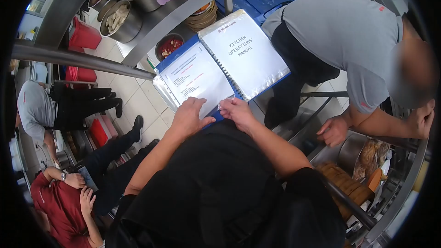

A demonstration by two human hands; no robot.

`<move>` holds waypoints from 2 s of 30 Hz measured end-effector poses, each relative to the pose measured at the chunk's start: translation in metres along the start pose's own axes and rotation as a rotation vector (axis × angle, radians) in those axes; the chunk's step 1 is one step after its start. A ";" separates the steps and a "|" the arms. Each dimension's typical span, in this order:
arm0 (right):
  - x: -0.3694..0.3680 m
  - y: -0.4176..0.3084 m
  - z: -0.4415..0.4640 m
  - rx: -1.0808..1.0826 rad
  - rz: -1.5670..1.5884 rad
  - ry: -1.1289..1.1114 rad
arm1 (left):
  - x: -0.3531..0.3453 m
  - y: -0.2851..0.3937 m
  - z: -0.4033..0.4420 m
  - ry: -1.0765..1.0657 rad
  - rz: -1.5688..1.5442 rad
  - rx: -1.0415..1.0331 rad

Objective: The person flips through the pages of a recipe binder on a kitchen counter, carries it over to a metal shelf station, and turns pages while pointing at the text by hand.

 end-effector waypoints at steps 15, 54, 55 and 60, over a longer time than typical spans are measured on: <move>-0.022 -0.023 0.000 0.051 -0.309 -0.070 | -0.005 -0.029 0.018 0.008 -0.373 0.051; -0.023 -0.088 0.021 -0.054 -1.654 -0.174 | 0.038 -0.196 0.099 0.211 0.082 0.558; -0.028 -0.095 0.033 -0.042 -1.694 -0.183 | 0.037 -0.198 0.103 0.170 0.086 0.575; -0.056 -0.135 0.085 0.026 -1.706 -0.207 | 0.053 -0.194 0.107 0.146 0.088 0.627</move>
Point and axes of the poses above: each hand's wrist, its own z-axis towards the middle knuckle, its own x-axis out of the back of the hand, y = z × x, the point moved 6 cm from there along z, towards the middle knuckle, and after that the axes turned 10 degrees about -y, right-handed, at the moved point
